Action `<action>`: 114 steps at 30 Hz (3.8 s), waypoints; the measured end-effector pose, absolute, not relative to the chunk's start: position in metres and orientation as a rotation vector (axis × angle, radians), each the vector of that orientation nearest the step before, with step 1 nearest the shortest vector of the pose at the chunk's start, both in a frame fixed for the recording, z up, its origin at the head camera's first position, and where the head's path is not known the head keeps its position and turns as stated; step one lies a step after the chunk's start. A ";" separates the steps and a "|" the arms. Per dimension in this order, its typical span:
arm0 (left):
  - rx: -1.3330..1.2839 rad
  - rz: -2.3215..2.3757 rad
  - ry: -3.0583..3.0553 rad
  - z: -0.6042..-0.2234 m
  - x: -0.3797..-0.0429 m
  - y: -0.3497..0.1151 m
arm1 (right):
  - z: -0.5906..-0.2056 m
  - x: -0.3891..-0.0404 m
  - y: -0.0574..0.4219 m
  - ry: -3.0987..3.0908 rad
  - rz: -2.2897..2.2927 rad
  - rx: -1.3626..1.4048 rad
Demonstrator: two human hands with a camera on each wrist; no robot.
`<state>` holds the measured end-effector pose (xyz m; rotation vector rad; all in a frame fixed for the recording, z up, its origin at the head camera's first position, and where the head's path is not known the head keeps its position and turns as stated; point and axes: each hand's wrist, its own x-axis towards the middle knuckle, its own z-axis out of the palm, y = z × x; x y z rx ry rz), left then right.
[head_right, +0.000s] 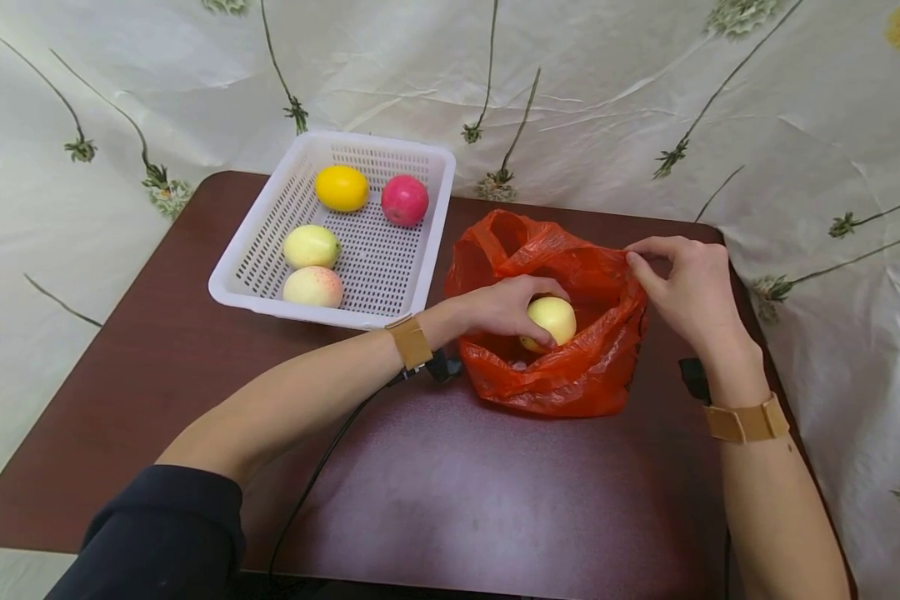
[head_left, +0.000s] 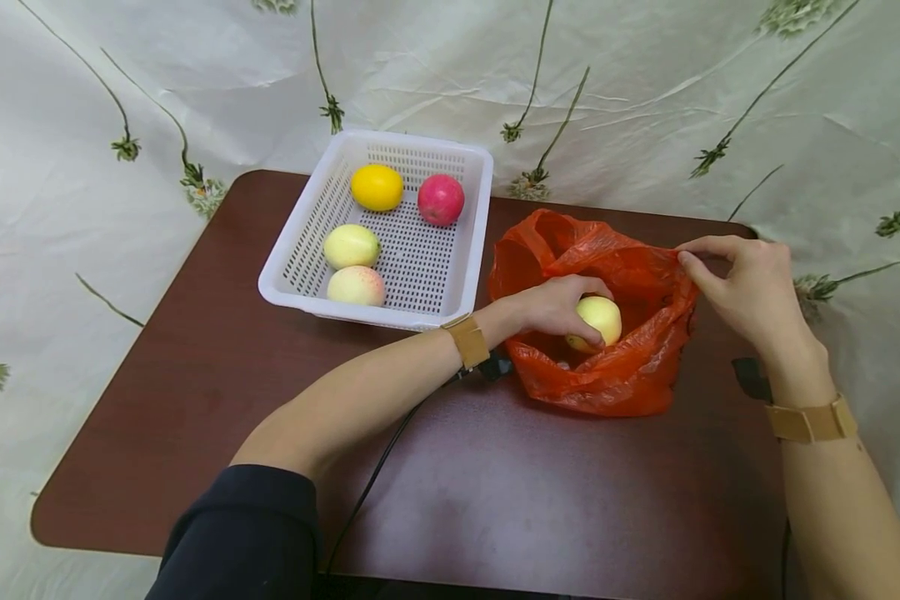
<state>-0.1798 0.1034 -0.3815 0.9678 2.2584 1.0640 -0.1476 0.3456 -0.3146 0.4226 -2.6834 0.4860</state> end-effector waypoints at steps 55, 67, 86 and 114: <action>0.858 1.003 2.398 -0.387 -0.168 0.104 | -0.317 -0.148 0.333 -2.696 0.522 0.448; 0.887 1.071 2.358 -0.375 -0.161 0.095 | -0.317 -0.148 0.333 -2.711 0.504 0.422; 0.992 1.044 2.435 -0.358 -0.150 0.080 | -0.316 -0.147 0.329 -2.722 0.523 0.422; 0.986 1.123 2.429 -0.328 -0.145 0.044 | -0.318 -0.148 0.333 -2.698 0.513 0.440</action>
